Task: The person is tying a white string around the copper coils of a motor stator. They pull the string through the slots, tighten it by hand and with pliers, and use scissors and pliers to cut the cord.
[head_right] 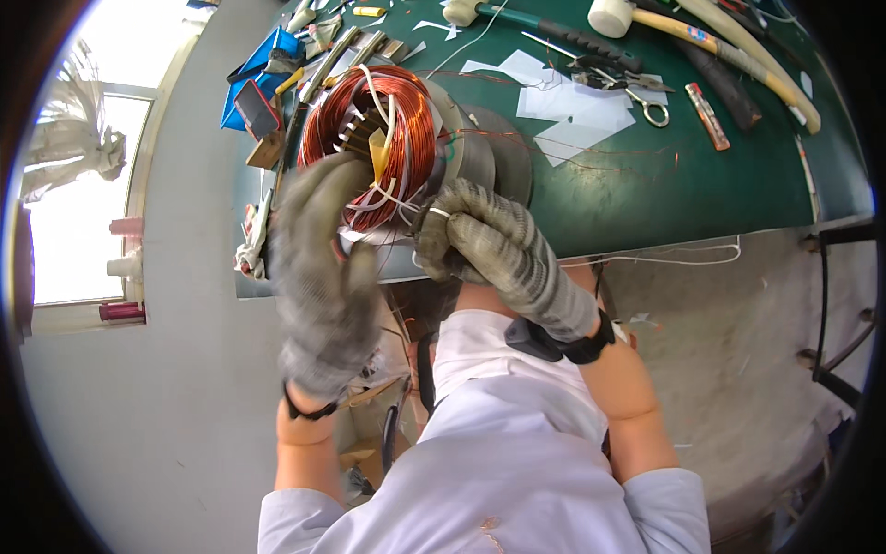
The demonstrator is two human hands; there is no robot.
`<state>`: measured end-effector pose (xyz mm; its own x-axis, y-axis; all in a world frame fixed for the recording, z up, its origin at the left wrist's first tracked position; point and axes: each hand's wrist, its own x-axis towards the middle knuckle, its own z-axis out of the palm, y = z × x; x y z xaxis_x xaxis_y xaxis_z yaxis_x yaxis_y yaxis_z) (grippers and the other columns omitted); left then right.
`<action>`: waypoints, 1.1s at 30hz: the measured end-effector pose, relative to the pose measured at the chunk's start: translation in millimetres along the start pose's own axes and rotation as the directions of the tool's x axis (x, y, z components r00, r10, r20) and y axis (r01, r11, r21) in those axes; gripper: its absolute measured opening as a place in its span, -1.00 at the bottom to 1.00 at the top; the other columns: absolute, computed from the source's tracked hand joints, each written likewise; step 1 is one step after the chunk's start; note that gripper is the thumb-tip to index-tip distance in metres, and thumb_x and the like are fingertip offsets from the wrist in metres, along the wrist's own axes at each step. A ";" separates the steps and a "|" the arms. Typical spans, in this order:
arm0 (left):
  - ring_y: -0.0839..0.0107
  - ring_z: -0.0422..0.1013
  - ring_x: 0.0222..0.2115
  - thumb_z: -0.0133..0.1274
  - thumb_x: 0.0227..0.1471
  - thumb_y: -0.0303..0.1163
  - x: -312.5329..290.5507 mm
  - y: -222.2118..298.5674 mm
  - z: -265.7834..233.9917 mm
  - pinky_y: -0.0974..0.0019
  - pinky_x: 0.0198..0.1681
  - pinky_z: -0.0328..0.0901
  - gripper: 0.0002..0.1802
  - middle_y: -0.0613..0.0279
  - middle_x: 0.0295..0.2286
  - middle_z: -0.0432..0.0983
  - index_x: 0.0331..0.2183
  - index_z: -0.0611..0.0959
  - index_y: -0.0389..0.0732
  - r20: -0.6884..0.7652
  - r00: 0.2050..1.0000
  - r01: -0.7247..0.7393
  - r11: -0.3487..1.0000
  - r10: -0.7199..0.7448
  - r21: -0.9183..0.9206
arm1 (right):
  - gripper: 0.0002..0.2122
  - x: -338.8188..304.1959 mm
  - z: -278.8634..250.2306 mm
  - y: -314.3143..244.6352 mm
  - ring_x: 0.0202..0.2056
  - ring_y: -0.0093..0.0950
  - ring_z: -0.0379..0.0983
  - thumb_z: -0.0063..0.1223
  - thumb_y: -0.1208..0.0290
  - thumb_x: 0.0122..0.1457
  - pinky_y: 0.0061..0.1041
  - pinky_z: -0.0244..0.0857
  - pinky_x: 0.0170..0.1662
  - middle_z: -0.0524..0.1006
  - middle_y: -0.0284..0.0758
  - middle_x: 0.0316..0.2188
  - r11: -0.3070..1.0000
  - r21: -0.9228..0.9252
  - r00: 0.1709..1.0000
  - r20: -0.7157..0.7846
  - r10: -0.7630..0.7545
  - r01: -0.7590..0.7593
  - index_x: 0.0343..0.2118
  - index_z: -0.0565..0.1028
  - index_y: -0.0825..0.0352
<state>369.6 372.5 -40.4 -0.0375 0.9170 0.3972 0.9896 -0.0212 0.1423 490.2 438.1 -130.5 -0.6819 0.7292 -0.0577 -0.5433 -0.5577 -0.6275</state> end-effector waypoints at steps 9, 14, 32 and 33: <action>0.02 0.24 -0.24 0.03 -0.20 -0.41 -6.6 -25.1 40.7 -0.01 -0.03 0.04 -0.52 0.01 -0.34 0.32 -0.15 0.38 -0.32 -0.117 0.989 -0.100 0.993 0.092 -0.057 | -0.70 -3.4 -6.6 -24.7 -0.77 -0.76 -0.05 -0.07 0.18 0.10 -0.76 -0.18 -0.73 0.35 -0.30 -0.59 0.995 0.037 0.981 0.171 0.089 -0.096 -0.46 0.33 0.39; 0.08 0.25 -0.24 0.01 -0.20 -0.43 -1.6 -21.9 31.1 0.02 -0.01 0.01 -0.54 0.08 -0.35 0.33 -0.15 0.39 -0.29 -0.012 0.999 -0.038 0.991 0.036 -0.132 | -0.68 -5.1 2.1 -27.6 -0.74 -0.73 0.02 -0.07 0.17 0.10 -0.75 -0.12 -0.70 0.33 -0.30 -0.62 0.998 0.038 0.997 0.060 0.045 -0.047 -0.50 0.33 0.39; 0.21 0.30 -0.29 0.09 -0.30 -0.37 -1.2 -46.5 29.2 0.04 0.00 0.03 -0.53 0.18 -0.37 0.38 -0.21 0.47 -0.24 0.008 0.989 -0.147 0.983 0.149 -0.111 | -0.79 16.0 -23.4 27.1 -0.47 -0.31 0.41 0.06 0.41 -0.11 -0.33 0.20 -0.50 0.47 -0.32 -0.39 0.237 -0.656 0.689 0.618 -0.378 0.717 -0.35 0.43 0.27; 0.20 0.31 -0.32 0.09 -0.32 -0.43 3.1 -43.7 23.7 0.06 -0.01 0.04 -0.56 0.19 -0.42 0.39 -0.25 0.49 -0.25 0.061 0.989 -0.121 0.978 0.133 -0.168 | -0.79 13.0 -26.6 30.6 -0.46 -0.31 0.42 0.05 0.42 -0.11 -0.35 0.22 -0.48 0.47 -0.32 -0.38 0.250 -0.680 0.722 0.619 -0.308 0.689 -0.34 0.43 0.26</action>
<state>329.5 385.7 -66.8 0.1026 0.9285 0.3568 0.9494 -0.1985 0.2434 477.8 441.0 -171.1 -0.6285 0.4528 0.6324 -0.2729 0.6330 -0.7245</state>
